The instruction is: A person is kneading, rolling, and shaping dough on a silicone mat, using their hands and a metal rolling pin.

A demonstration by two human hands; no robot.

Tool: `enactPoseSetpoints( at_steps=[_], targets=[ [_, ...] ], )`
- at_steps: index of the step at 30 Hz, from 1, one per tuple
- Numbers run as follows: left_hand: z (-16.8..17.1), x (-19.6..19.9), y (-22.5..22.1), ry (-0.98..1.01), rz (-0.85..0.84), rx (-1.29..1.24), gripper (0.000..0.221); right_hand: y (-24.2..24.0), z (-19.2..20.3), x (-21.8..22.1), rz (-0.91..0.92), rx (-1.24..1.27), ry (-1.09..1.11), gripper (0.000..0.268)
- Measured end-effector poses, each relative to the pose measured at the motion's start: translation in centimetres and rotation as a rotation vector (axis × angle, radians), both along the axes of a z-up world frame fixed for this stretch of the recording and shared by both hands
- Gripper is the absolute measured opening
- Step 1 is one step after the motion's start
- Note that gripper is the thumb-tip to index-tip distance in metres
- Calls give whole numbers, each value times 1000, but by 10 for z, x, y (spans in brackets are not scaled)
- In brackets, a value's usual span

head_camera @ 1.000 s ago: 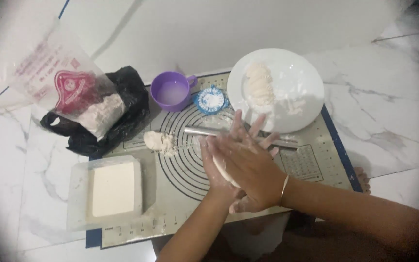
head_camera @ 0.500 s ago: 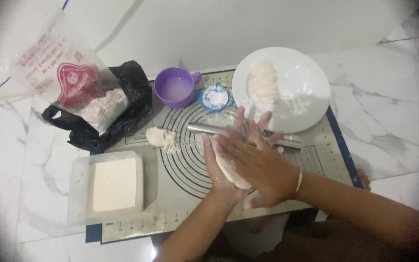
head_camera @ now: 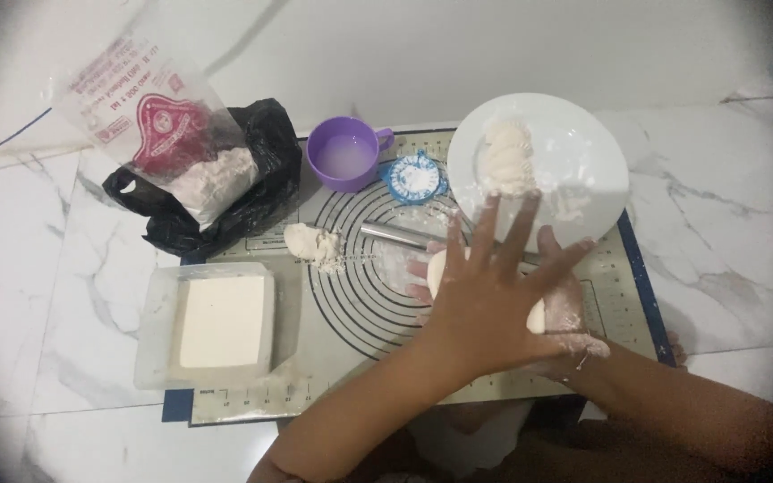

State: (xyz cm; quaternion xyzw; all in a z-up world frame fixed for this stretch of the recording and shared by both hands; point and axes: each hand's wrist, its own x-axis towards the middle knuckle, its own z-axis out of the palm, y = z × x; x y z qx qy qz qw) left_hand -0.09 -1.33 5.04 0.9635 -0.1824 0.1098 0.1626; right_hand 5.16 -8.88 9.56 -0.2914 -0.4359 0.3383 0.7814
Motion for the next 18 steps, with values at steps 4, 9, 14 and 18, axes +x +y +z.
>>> enactPoseSetpoints(
  at_steps=[4,9,14,18],
  targets=[
    [24,3,-1,81,0,95,117,-6,-7,8,46,8,95,66],
    [25,4,-1,28,-63,62,124,-17,-29,15,81,22,243,63],
    [18,8,-5,-211,-80,-223,51,-30,-45,10,109,51,389,61],
    [18,10,4,-204,-176,-211,46,-37,-53,4,135,80,504,59]
  ],
)
